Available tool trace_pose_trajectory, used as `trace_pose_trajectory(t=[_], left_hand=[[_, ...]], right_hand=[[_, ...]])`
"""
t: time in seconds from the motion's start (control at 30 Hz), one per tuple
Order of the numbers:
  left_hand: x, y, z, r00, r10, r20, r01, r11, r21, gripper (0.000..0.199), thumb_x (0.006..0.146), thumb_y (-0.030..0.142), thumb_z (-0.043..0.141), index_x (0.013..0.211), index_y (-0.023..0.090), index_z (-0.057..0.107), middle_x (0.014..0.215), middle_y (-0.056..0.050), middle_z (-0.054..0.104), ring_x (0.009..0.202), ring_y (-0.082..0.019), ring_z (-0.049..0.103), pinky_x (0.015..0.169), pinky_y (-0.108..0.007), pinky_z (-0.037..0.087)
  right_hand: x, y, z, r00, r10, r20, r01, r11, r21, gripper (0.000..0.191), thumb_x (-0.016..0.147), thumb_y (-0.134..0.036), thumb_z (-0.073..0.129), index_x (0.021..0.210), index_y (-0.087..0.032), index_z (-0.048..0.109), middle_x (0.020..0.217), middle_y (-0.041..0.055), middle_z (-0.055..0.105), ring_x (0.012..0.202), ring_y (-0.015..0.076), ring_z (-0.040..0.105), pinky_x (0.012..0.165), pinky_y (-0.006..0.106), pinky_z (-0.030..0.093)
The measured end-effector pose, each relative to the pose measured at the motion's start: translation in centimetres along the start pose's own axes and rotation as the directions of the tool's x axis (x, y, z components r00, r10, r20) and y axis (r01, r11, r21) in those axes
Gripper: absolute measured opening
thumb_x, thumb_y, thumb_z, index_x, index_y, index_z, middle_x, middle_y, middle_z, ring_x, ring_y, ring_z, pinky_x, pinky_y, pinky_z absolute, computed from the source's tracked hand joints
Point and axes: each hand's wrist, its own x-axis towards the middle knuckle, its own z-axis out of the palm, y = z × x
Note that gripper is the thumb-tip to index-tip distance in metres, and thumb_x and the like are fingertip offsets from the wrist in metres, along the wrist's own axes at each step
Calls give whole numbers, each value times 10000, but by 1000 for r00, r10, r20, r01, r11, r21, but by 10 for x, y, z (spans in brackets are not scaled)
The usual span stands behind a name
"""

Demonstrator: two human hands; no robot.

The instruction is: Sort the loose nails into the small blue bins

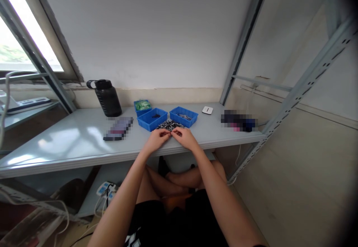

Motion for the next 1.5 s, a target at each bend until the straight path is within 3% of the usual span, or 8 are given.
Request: trace_pose_trajectory(t=[0.4, 0.67, 1.5], left_hand=[[0, -1, -1, 1000, -10, -14, 9, 1000, -30, 235, 799, 338, 551, 860, 151, 679, 705, -32, 662, 635, -158, 565, 587, -247, 429], [0, -2, 0, 1000, 5, -24, -6, 1000, -15, 231, 801, 334, 543, 834, 148, 676, 720, -30, 666, 619, -145, 553, 583, -244, 424], [-2, 2, -2, 998, 45, -42, -46, 999, -23, 176, 798, 294, 554, 815, 152, 658, 791, -40, 682, 732, -174, 601, 678, -260, 452]], right_hand=[[0, -1, 0, 1000, -7, 15, 7, 1000, 24, 118, 813, -240, 558, 831, -189, 663, 791, 24, 697, 722, 150, 624, 686, 245, 460], [0, -4, -1, 1000, -16, -8, 15, 999, -41, 208, 858, -287, 501, 774, -185, 661, 765, 20, 692, 678, 139, 588, 648, 231, 417], [-1, 0, 0, 997, -80, 19, 79, 997, 24, 142, 813, -205, 543, 844, -193, 681, 808, 19, 701, 726, 144, 621, 675, 235, 446]])
